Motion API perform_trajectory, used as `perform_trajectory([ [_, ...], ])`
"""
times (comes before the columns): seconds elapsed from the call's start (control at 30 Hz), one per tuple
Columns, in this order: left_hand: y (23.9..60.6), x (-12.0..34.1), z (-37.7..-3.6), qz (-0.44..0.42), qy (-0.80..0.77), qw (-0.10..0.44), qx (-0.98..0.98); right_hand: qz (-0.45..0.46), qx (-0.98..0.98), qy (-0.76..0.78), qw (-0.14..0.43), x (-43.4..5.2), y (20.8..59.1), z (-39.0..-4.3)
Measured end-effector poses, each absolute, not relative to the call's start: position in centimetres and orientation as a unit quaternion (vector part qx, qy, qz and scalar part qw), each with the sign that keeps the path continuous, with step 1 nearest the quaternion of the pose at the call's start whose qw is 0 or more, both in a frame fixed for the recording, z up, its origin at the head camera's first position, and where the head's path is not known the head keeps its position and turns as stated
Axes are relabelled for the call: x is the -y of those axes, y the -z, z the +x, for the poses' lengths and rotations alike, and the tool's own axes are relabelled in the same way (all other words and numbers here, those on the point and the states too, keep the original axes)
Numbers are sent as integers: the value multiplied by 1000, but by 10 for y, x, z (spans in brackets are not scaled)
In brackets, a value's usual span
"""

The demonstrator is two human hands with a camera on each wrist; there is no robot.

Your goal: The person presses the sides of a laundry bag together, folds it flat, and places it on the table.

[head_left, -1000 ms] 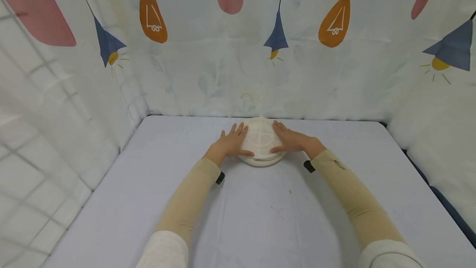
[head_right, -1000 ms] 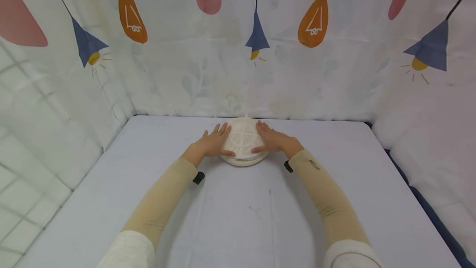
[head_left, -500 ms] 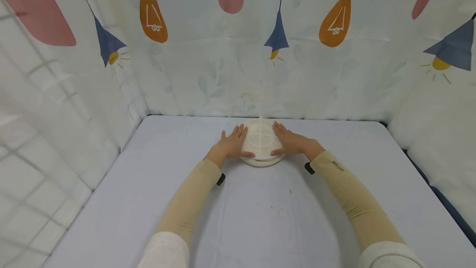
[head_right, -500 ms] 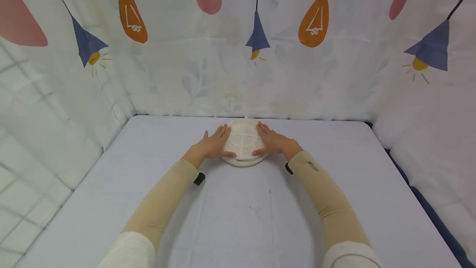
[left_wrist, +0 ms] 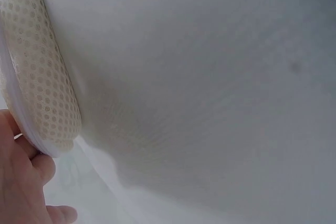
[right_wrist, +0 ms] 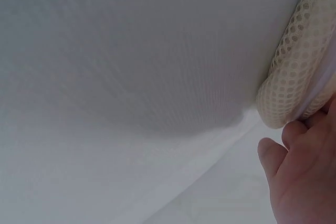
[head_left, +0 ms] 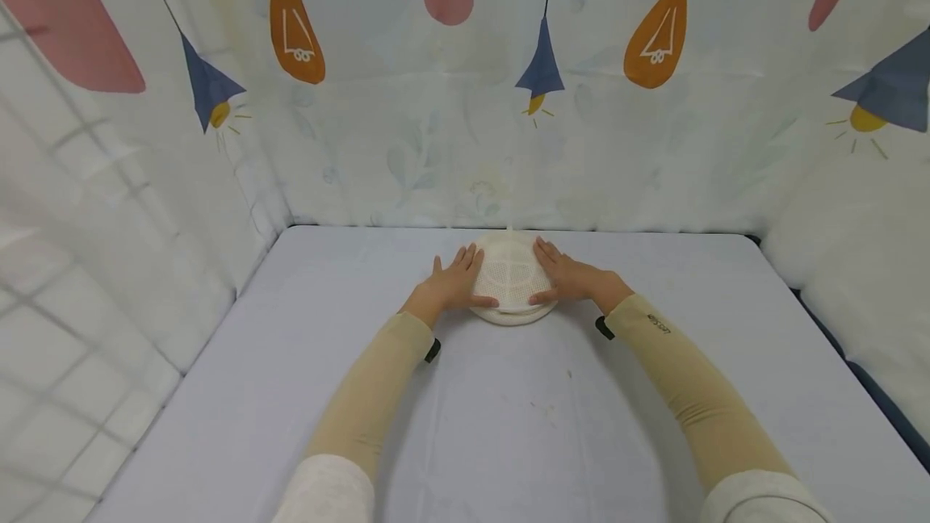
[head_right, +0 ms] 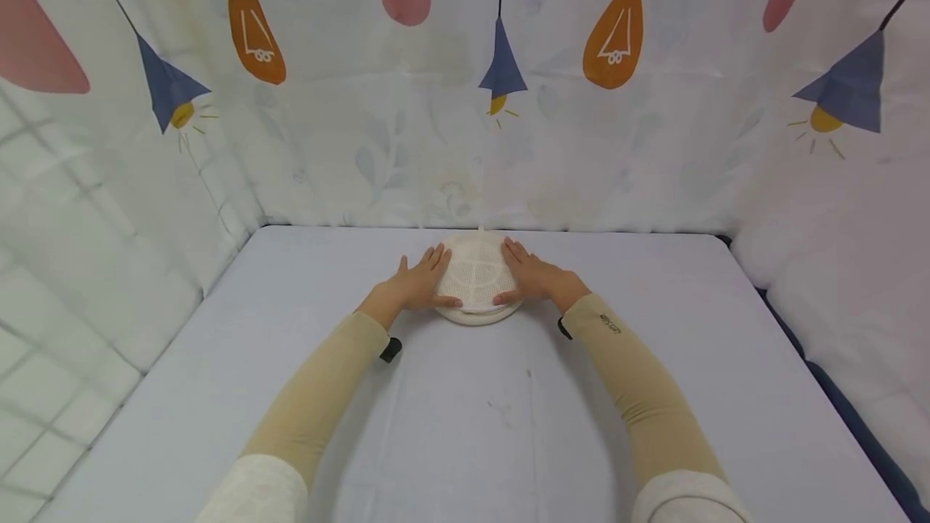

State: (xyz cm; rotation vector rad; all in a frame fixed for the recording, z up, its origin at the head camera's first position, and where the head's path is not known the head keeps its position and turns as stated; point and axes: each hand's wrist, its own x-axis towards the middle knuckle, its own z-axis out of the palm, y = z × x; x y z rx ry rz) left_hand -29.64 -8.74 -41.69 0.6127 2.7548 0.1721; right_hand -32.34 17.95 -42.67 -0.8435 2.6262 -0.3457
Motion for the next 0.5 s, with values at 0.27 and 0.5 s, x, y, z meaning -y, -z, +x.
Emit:
perform_trajectory([
  [0.27,413,87,-297,212,-56,158,-963,-300,-928,131,175,-178,425,-323],
  [0.5,414,89,-295,212,-68,164,-961,-294,-927,140,185,-177,424,-322],
])
